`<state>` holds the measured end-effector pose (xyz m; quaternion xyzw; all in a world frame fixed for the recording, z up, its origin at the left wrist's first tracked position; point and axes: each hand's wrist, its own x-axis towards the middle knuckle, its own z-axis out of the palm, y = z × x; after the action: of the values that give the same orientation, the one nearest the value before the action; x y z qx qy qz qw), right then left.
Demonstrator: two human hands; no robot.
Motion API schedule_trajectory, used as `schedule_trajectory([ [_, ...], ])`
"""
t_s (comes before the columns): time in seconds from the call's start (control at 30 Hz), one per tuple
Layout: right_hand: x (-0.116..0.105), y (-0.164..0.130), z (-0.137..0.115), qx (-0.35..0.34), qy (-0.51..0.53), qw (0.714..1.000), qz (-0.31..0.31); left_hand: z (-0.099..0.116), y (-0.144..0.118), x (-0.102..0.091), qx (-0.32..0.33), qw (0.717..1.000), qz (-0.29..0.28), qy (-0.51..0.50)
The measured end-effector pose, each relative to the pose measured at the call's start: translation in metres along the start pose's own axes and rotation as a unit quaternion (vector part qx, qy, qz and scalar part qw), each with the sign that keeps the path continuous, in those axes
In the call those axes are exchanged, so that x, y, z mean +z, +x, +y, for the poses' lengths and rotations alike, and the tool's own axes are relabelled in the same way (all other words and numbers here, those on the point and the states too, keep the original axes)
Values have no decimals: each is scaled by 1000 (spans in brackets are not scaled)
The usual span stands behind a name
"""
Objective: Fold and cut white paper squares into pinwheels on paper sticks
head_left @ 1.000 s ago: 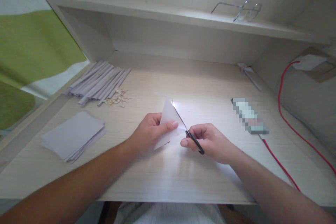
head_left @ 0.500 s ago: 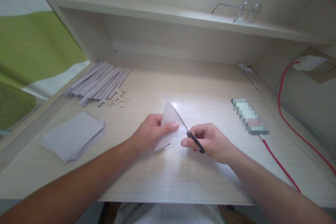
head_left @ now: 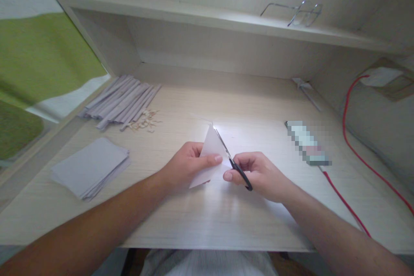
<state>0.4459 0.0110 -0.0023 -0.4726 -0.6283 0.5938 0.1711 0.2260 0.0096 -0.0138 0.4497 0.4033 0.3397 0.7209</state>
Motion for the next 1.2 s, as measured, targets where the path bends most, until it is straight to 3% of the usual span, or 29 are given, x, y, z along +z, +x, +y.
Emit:
schedule_trajectory([
  [0.43, 0, -1, -1, 14, -7, 1000, -6, 2, -2, 0, 11, 1000, -2, -6],
  [0.7, -1, -1, -5, 11, 19, 1000, 2, 5, -2, -6, 57, 997, 56, -24],
  [0.93, 1, -1, -3, 23, 65, 996, -62, 6, -3, -9, 40, 999, 30, -22],
  [1.2, 2, -2, -8, 22, 78, 995, -59, 3, -1, -6, 12, 999, -9, -35],
])
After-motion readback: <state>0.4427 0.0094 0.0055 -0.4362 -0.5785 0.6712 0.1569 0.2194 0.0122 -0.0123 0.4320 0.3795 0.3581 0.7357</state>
